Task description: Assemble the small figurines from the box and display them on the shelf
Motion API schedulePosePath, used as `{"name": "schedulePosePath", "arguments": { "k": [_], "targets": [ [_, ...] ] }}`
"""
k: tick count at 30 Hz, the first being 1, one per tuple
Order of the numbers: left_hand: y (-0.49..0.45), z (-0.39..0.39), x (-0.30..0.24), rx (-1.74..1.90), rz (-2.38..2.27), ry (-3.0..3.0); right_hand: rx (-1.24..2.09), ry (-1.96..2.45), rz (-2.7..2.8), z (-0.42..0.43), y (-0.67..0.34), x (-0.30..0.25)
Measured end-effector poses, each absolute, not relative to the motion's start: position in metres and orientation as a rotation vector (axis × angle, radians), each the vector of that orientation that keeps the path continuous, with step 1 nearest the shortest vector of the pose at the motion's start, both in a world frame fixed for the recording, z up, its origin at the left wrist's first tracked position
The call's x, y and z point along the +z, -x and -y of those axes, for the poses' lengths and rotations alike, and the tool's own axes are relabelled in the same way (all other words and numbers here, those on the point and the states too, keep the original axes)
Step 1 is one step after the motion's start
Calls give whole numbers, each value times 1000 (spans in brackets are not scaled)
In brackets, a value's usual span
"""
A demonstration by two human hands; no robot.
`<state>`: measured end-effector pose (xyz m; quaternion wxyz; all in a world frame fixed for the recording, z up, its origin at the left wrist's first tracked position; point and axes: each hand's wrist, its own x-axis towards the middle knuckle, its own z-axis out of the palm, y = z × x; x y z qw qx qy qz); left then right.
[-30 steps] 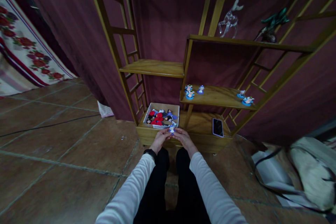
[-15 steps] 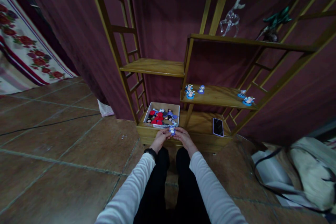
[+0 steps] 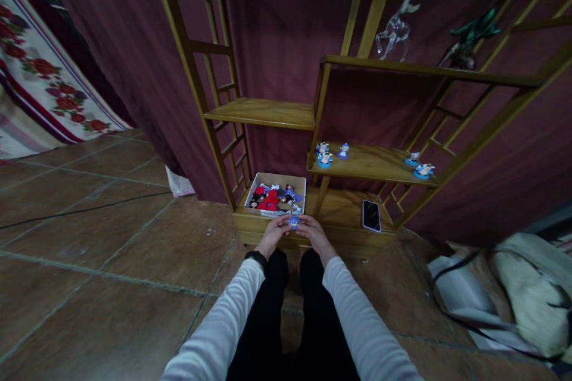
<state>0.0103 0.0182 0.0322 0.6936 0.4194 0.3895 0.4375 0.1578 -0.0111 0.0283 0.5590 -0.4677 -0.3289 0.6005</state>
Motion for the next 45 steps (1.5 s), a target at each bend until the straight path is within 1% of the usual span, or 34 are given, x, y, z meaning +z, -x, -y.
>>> {"name": "schedulePosePath", "arguments": {
  "k": [13, 31, 45],
  "targets": [
    [-11, -17, 36, 980, -885, -975, 1414, 1117, 826, 9, -160, 26],
    [-14, -20, 31, 908, -938, -997, 1416, 1165, 720, 8, -157, 21],
    [-13, -22, 29, 909, -950, -961, 1452, 1099, 743, 10, -159, 26]
  ]
}}
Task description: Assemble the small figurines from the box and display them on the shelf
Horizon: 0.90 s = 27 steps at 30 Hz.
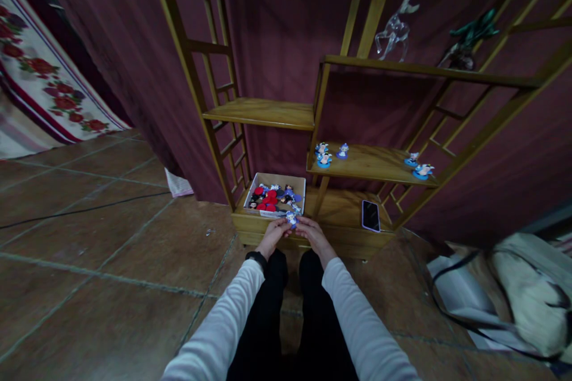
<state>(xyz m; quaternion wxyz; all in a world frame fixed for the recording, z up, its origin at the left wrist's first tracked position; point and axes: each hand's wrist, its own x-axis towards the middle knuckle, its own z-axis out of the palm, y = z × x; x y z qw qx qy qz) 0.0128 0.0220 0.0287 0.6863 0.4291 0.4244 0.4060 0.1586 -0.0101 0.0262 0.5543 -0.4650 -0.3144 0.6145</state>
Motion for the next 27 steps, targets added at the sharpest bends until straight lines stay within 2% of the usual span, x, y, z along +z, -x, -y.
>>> {"name": "schedulePosePath", "arguments": {
  "k": [27],
  "targets": [
    [-12, -18, 38, 878, -874, -956, 1456, 1078, 765, 10, -157, 28]
  ]
}}
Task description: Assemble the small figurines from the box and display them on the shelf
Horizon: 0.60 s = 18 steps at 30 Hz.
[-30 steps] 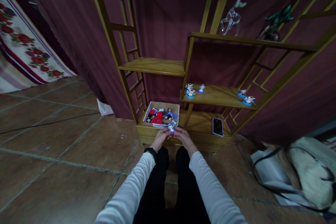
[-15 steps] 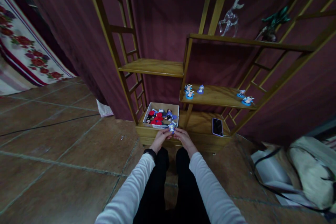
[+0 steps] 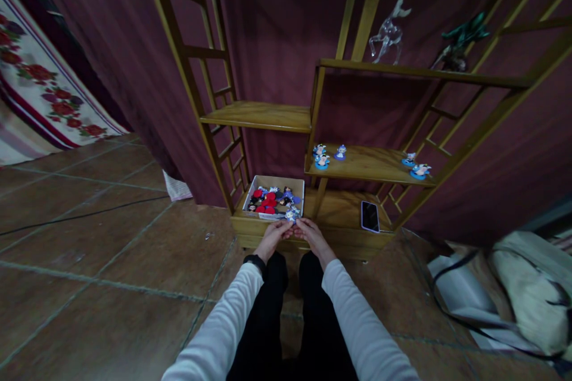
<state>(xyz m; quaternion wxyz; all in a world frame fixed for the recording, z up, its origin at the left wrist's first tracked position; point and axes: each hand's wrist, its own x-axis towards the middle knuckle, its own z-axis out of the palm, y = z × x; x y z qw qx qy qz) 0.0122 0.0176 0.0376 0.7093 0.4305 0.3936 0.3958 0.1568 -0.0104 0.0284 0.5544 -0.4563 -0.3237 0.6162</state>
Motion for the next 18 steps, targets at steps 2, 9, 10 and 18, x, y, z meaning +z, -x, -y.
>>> {"name": "schedulePosePath", "arguments": {
  "k": [2, 9, 10, 18],
  "targets": [
    [-11, -17, 39, 869, -859, -942, 1460, 1074, 771, 11, -157, 29],
    [-12, -17, 41, 870, -862, -895, 1466, 1051, 785, 12, -157, 31],
    [-12, -17, 40, 873, -865, -886, 1469, 1048, 789, 12, -157, 30],
    [-11, -21, 36, 861, -864, -853, 1460, 1034, 804, 12, -158, 29]
  ]
}}
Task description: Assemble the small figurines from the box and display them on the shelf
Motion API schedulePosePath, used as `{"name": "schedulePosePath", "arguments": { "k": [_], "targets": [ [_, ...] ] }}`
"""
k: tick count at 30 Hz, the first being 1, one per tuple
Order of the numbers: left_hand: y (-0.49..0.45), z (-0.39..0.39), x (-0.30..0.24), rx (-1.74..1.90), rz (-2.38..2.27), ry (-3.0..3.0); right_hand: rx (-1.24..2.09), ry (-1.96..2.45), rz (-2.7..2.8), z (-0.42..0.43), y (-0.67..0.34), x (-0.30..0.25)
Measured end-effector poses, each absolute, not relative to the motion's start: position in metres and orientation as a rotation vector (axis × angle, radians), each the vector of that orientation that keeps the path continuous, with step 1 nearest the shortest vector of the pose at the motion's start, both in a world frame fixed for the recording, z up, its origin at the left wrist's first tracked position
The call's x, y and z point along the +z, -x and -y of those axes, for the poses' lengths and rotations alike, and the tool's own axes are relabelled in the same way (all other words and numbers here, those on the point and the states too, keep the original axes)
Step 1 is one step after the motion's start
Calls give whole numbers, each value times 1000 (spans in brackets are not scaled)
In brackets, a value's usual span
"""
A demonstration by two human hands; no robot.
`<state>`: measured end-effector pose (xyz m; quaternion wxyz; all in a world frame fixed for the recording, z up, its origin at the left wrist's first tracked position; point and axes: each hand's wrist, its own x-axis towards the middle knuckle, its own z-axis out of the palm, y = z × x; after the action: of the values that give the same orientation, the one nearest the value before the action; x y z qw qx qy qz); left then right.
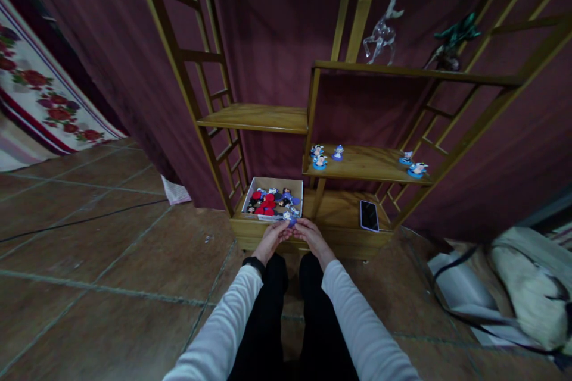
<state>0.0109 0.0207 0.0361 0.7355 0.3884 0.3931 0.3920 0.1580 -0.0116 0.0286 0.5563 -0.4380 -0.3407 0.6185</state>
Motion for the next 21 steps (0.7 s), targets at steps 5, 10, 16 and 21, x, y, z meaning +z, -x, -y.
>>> {"name": "schedulePosePath", "arguments": {
  "k": [5, 10, 16, 21],
  "targets": [
    [-11, -21, 34, 853, -842, -848, 1448, 1068, 794, 11, -157, 30],
    [-10, -21, 35, 847, -842, -872, 1413, 1088, 792, 10, -157, 28],
    [-10, -20, 38, 862, -870, -898, 1411, 1095, 784, 11, -157, 30],
    [-12, -20, 34, 929, -887, -912, 1427, 1099, 750, 10, -158, 30]
  ]
}}
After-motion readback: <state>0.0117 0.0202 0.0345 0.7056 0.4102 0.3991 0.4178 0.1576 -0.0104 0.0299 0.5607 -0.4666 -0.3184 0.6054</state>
